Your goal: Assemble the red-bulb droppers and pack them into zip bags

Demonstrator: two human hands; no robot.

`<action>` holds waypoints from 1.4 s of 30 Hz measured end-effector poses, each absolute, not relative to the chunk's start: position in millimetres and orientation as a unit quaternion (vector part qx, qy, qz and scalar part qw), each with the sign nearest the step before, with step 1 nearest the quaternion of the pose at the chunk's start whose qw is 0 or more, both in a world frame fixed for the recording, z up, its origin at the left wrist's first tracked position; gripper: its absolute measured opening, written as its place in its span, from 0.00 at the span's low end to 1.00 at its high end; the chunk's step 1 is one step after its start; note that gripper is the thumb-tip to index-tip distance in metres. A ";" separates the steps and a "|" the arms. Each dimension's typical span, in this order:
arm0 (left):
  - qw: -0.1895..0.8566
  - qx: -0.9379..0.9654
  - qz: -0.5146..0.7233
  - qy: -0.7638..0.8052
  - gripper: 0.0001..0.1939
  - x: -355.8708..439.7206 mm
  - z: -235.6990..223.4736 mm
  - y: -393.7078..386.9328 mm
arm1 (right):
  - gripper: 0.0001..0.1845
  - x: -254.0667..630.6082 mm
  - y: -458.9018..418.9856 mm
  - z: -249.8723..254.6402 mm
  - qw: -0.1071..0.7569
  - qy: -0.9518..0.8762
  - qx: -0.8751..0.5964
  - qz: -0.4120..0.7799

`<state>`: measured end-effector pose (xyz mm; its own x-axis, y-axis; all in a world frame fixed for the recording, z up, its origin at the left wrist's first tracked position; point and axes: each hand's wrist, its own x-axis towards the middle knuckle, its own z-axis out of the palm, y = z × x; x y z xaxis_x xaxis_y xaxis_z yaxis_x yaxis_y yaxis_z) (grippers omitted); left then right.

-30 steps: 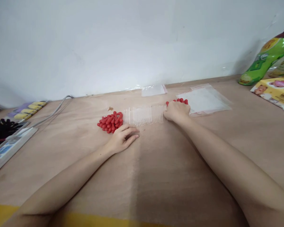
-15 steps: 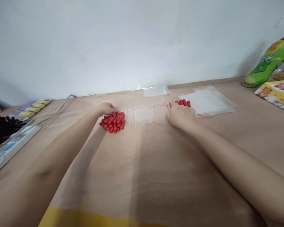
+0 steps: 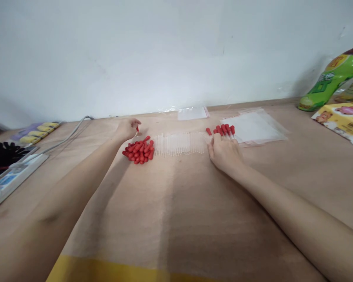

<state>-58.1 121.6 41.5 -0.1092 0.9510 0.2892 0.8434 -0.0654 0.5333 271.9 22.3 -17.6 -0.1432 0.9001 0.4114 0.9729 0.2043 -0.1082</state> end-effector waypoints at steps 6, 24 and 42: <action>0.033 0.708 0.492 0.505 0.06 -31.7 38.6 68.5 | 0.12 272.6 21.5 -27.1 0.305 -0.765 -0.564 -0.059; 0.161 0.828 0.355 0.403 0.07 18.6 -13.8 1.8 | 0.10 237.5 -1.5 -20.5 0.313 -0.863 -0.392 0.058; 0.222 0.803 0.355 0.424 0.08 20.2 -18.5 1.0 | 0.10 241.5 1.3 -21.0 0.311 -0.873 -0.366 0.086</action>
<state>20.2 1.0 -18.5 0.3880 0.8388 0.3820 0.5239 -0.5417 0.6573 241.5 1.3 -21.0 -0.5384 0.6926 0.4801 0.5852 0.7172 -0.3784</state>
